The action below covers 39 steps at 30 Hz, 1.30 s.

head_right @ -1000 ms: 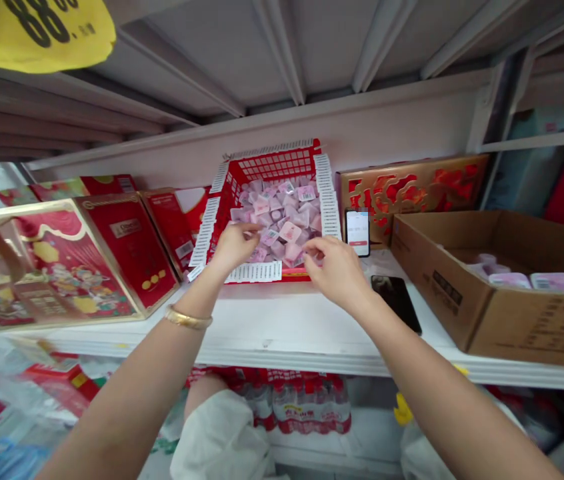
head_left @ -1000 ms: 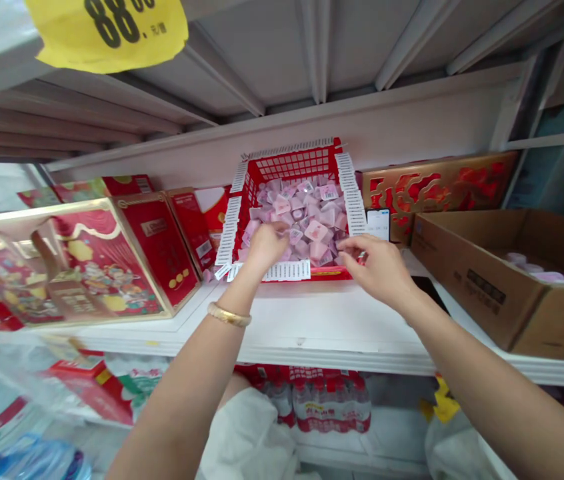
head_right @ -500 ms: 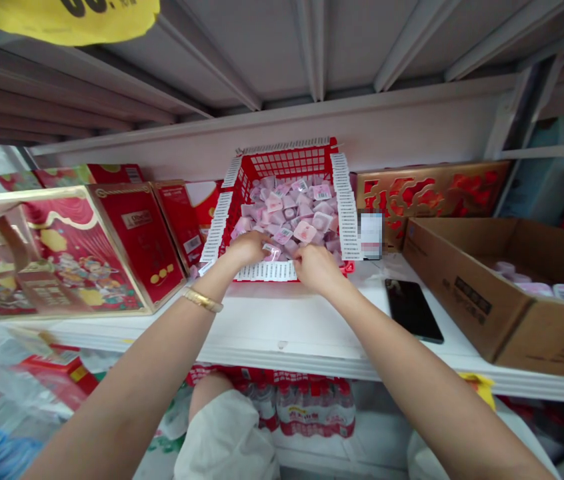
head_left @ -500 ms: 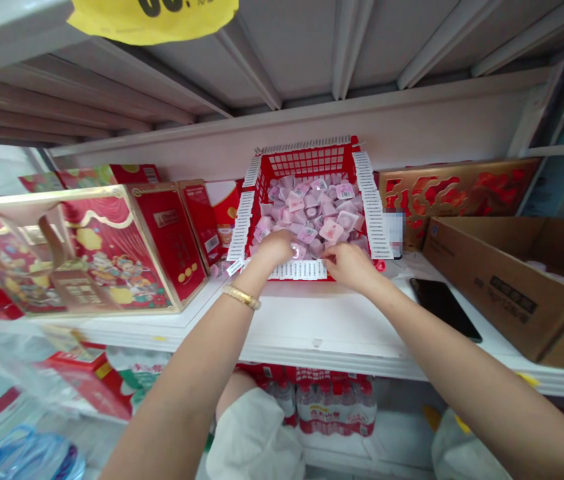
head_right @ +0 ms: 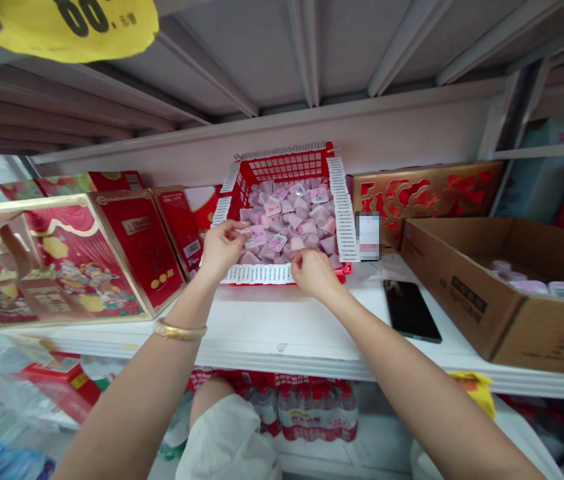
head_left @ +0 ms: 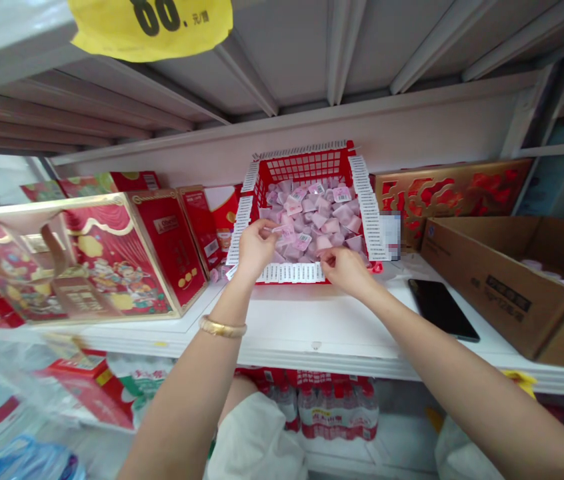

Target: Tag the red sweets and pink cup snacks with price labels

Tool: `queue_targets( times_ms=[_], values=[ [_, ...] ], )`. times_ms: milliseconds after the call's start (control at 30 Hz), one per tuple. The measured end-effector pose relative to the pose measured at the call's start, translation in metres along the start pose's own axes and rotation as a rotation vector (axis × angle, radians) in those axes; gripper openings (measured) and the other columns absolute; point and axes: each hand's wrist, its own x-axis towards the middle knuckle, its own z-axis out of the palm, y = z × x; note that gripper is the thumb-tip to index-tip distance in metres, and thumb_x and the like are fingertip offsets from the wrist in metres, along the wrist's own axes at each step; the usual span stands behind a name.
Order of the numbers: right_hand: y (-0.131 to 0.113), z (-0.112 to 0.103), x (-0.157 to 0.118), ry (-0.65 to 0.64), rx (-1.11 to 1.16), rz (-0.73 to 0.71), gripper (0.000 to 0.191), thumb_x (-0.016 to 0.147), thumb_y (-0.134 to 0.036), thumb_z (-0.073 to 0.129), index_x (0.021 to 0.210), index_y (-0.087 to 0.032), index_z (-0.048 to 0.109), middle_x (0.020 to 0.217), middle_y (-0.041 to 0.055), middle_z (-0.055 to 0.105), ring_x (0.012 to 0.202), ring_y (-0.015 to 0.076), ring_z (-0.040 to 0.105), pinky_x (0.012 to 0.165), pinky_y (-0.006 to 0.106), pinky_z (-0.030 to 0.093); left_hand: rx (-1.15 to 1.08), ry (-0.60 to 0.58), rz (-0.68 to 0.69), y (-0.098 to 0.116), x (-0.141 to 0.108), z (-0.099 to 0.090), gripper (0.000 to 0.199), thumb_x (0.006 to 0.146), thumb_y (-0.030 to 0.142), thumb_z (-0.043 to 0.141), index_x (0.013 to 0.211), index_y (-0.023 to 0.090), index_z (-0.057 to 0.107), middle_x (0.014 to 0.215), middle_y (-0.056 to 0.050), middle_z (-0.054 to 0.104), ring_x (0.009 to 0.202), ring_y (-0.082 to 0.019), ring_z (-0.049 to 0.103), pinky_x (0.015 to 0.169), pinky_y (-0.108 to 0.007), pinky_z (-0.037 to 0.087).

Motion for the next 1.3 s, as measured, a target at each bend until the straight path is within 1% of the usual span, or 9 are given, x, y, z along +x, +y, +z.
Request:
queue_targets(
  times_ms=[67, 200, 433, 600, 767, 867, 967, 1100, 1300],
  values=[
    [0.0, 0.002, 0.0, 0.023, 0.047, 0.0, 0.015, 0.077, -0.009, 0.057, 0.079, -0.016, 0.07, 0.099, 0.0072, 0.075, 0.084, 0.0186, 0.069, 0.077, 0.025, 0.048, -0.341, 0.053, -0.06, 0.003, -0.013, 0.001, 0.019, 0.068, 0.027, 0.07, 0.082, 0.017, 0.064, 0.062, 0.004, 0.055, 0.057, -0.012, 0.057, 0.058, -0.025, 0.048],
    [0.001, 0.003, -0.001, 0.048, 0.094, 0.013, 0.012, 0.075, -0.009, 0.057, 0.075, -0.017, 0.067, 0.096, 0.0084, 0.075, 0.082, 0.0191, 0.069, 0.076, 0.026, 0.049, -0.861, 0.038, -0.214, 0.008, -0.048, 0.007, 0.038, 0.055, 0.03, 0.083, 0.08, 0.018, 0.056, 0.072, 0.004, 0.063, 0.065, -0.012, 0.064, 0.063, -0.026, 0.054],
    [0.006, -0.001, -0.008, 0.077, 0.157, 0.035, 0.008, 0.071, -0.014, 0.06, 0.066, -0.02, 0.06, 0.071, 0.0026, 0.07, 0.066, 0.0175, 0.065, 0.065, 0.026, 0.044, -1.241, -0.134, -0.52, 0.017, -0.107, 0.019, 0.026, 0.066, 0.016, 0.078, 0.083, 0.017, 0.058, 0.082, -0.001, 0.071, 0.085, -0.018, 0.071, 0.082, -0.029, 0.055],
    [0.012, -0.002, -0.016, 0.109, 0.222, -0.029, 0.008, 0.071, -0.015, 0.057, 0.065, -0.02, 0.056, 0.069, 0.0015, 0.068, 0.066, 0.0163, 0.062, 0.064, 0.026, 0.043, -1.277, -0.215, -0.64, 0.014, -0.13, 0.031, 0.035, 0.068, 0.012, 0.076, 0.098, 0.017, 0.059, 0.097, -0.005, 0.072, 0.091, -0.02, 0.071, 0.08, -0.026, 0.055],
    [0.023, -0.009, -0.024, 0.205, 0.39, -0.032, 0.004, 0.071, -0.018, 0.056, 0.067, -0.021, 0.056, 0.07, 0.0013, 0.066, 0.068, 0.0169, 0.063, 0.069, 0.029, 0.046, -1.187, -0.22, -0.64, 0.009, -0.14, 0.04, 0.048, 0.063, 0.016, 0.08, 0.107, 0.02, 0.06, 0.093, -0.003, 0.071, 0.083, -0.019, 0.071, 0.071, -0.025, 0.054],
    [0.032, -0.017, -0.038, 0.346, 0.623, 0.016, 0.007, 0.074, -0.027, 0.061, 0.073, -0.021, 0.061, 0.077, 0.0027, 0.068, 0.074, 0.0179, 0.063, 0.075, 0.032, 0.048, -1.128, -0.248, -0.61, 0.012, -0.143, 0.051, 0.046, 0.063, 0.021, 0.08, 0.106, 0.018, 0.065, 0.088, -0.003, 0.071, 0.076, -0.016, 0.069, 0.07, -0.026, 0.054],
    [0.035, -0.022, -0.058, 0.467, 1.022, 0.139, 0.016, 0.071, -0.036, 0.07, 0.073, -0.02, 0.064, 0.077, 0.0017, 0.067, 0.074, 0.016, 0.061, 0.076, 0.032, 0.049, -1.082, -0.258, -0.583, 0.018, -0.145, 0.066, 0.034, 0.062, 0.021, 0.078, 0.095, 0.015, 0.07, 0.085, -0.004, 0.071, 0.072, -0.014, 0.065, 0.07, -0.028, 0.054],
    [0.037, -0.017, -0.082, 0.375, 1.463, 0.363, 0.022, 0.061, -0.036, 0.081, 0.07, -0.02, 0.068, 0.072, -0.0001, 0.066, 0.07, 0.013, 0.059, 0.073, 0.029, 0.049, -1.066, -0.268, -0.554, 0.026, -0.147, 0.087, 0.031, 0.063, 0.018, 0.071, 0.093, 0.016, 0.072, 0.089, -0.004, 0.072, 0.075, -0.015, 0.065, 0.071, -0.028, 0.053],
    [0.048, -0.001, -0.101, 0.285, 1.558, 0.515, 0.025, 0.054, -0.035, 0.085, 0.067, -0.02, 0.07, 0.07, 0.0006, 0.066, 0.068, 0.0124, 0.057, 0.065, 0.025, 0.047, -1.054, -0.285, -0.561, 0.023, -0.156, 0.107, 0.028, 0.063, 0.016, 0.063, 0.09, 0.016, 0.072, 0.088, -0.005, 0.074, 0.082, -0.017, 0.066, 0.076, -0.03, 0.053]
  ],
)
